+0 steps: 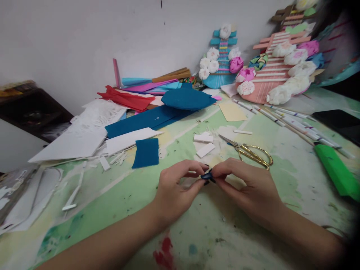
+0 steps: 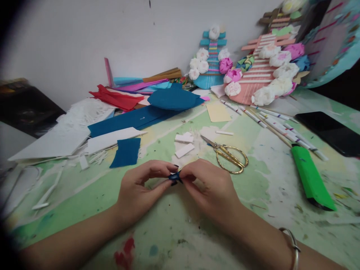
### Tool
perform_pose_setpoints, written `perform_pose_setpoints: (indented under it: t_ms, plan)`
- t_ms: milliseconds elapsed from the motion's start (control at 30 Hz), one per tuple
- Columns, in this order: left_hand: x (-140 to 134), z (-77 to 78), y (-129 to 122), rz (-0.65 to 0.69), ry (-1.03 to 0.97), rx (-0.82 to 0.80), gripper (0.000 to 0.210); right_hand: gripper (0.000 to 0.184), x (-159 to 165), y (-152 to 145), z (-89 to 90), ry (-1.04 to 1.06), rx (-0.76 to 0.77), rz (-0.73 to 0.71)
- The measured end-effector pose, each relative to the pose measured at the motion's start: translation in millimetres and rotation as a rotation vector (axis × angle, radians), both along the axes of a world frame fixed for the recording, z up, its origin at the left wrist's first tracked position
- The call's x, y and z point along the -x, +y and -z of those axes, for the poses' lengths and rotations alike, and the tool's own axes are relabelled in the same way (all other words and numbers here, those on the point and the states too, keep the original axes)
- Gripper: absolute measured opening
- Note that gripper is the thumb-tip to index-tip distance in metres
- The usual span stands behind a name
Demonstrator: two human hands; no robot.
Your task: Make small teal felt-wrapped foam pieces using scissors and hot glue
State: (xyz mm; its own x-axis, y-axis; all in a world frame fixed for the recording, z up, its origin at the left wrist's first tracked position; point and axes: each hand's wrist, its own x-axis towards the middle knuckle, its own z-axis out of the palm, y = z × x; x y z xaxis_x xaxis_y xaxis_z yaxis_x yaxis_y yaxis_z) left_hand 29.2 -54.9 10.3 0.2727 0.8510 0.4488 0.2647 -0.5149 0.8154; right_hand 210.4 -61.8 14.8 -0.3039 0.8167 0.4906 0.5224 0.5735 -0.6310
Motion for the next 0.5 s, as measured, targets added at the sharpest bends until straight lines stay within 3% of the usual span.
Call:
perform_pose_setpoints:
  t_ms: [200,500]
  plan:
    - [0.2,-2.3,1.0,0.002,0.061,-0.110,0.014,0.014,-0.9,-2.1,3.5,-0.055,-0.077,0.026]
    - [0.6,2.1,1.7,0.039,0.064,-0.073,0.019,0.014,0.0,-1.7,3.2,-0.092,-0.108,0.039]
